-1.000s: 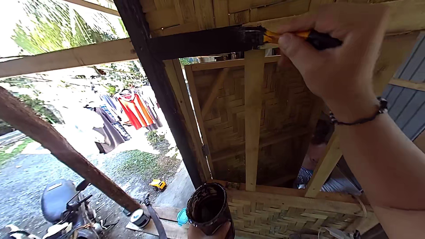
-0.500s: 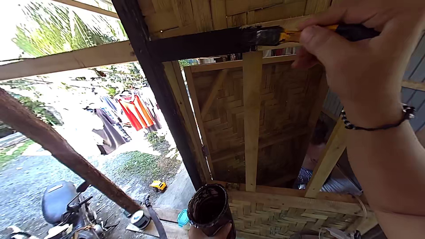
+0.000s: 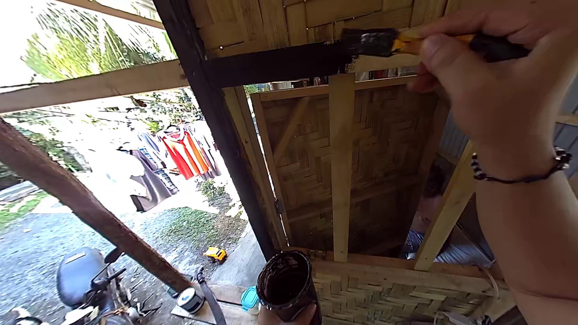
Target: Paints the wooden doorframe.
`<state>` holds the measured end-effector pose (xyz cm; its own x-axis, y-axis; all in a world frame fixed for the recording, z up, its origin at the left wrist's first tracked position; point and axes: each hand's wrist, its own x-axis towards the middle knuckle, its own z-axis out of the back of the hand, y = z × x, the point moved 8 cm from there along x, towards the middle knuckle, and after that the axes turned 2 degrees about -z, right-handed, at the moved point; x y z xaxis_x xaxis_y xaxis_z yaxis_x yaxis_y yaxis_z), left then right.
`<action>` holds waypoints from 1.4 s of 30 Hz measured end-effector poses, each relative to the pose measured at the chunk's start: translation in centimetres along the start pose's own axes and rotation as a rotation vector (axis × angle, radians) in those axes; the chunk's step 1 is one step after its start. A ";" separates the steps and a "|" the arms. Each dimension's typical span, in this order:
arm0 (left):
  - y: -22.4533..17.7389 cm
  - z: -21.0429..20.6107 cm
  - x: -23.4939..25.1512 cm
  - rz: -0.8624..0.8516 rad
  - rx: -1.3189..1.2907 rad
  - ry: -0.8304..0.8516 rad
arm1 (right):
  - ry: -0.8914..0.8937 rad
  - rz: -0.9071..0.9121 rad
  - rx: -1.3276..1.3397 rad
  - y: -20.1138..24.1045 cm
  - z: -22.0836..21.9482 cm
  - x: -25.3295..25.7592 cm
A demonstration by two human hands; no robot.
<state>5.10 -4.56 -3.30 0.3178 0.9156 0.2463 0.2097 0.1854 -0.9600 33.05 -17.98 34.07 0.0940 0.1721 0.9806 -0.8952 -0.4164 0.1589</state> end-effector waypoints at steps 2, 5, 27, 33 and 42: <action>-0.1 -0.2 0.0 -0.009 -0.010 0.012 | 0.049 0.097 -0.004 0.5 -1.6 -0.2; -1.5 -1.1 -0.3 0.033 0.005 0.027 | 0.104 0.082 -0.082 -1.3 -2.2 -0.3; 0.6 -0.5 -0.5 -0.061 0.088 0.033 | 0.219 -0.214 0.221 -3.0 2.1 -7.6; 1.2 -1.9 0.3 -0.144 0.171 0.064 | 0.355 -0.412 0.590 -1.7 -1.3 -13.2; 1.1 -4.7 -0.1 -0.270 0.283 0.163 | 0.556 -0.482 0.590 0.1 -5.8 -18.6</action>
<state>9.67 -6.08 -3.78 0.4333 0.7565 0.4899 0.0501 0.5225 -0.8512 28.67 -16.04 15.21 0.0391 0.7819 0.6222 -0.4347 -0.5474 0.7152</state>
